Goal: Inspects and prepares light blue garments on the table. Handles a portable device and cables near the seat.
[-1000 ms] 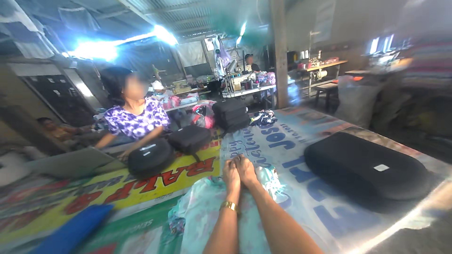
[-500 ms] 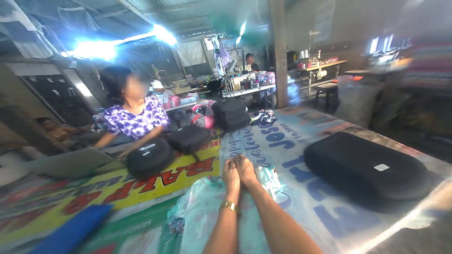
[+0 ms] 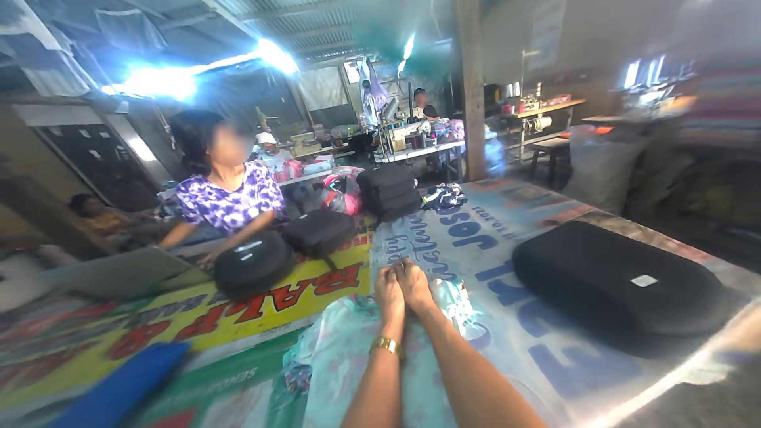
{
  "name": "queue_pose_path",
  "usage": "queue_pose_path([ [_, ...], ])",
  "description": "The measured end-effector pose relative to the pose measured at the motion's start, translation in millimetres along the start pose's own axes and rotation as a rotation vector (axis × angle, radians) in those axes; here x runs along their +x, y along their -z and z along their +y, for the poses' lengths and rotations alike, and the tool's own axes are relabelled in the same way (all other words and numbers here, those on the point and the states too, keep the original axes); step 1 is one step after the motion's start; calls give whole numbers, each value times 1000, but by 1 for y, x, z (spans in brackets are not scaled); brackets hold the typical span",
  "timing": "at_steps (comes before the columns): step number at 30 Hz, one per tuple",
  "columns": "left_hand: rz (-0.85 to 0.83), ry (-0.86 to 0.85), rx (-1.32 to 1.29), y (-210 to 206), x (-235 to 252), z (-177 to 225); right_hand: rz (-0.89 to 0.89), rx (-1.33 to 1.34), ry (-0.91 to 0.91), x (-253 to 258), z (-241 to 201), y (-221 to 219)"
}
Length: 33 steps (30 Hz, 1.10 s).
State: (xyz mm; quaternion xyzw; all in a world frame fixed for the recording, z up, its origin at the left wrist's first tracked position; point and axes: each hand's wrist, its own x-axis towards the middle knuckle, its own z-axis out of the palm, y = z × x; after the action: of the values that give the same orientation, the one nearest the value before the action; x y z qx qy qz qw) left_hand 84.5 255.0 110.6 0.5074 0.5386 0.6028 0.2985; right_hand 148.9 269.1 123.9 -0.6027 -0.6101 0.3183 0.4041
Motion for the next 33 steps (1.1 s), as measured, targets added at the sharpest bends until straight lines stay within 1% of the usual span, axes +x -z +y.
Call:
queue_pose_path([
  [27,5,21,-7,2,0,1,-5,-16,-4,-2,-4,-1],
  [31,-14,19,2,-2,-1,3,27,-6,4,-2,2,2],
  [33,-21,27,7,0,-3,1,84,-1,35,-6,5,-3],
])
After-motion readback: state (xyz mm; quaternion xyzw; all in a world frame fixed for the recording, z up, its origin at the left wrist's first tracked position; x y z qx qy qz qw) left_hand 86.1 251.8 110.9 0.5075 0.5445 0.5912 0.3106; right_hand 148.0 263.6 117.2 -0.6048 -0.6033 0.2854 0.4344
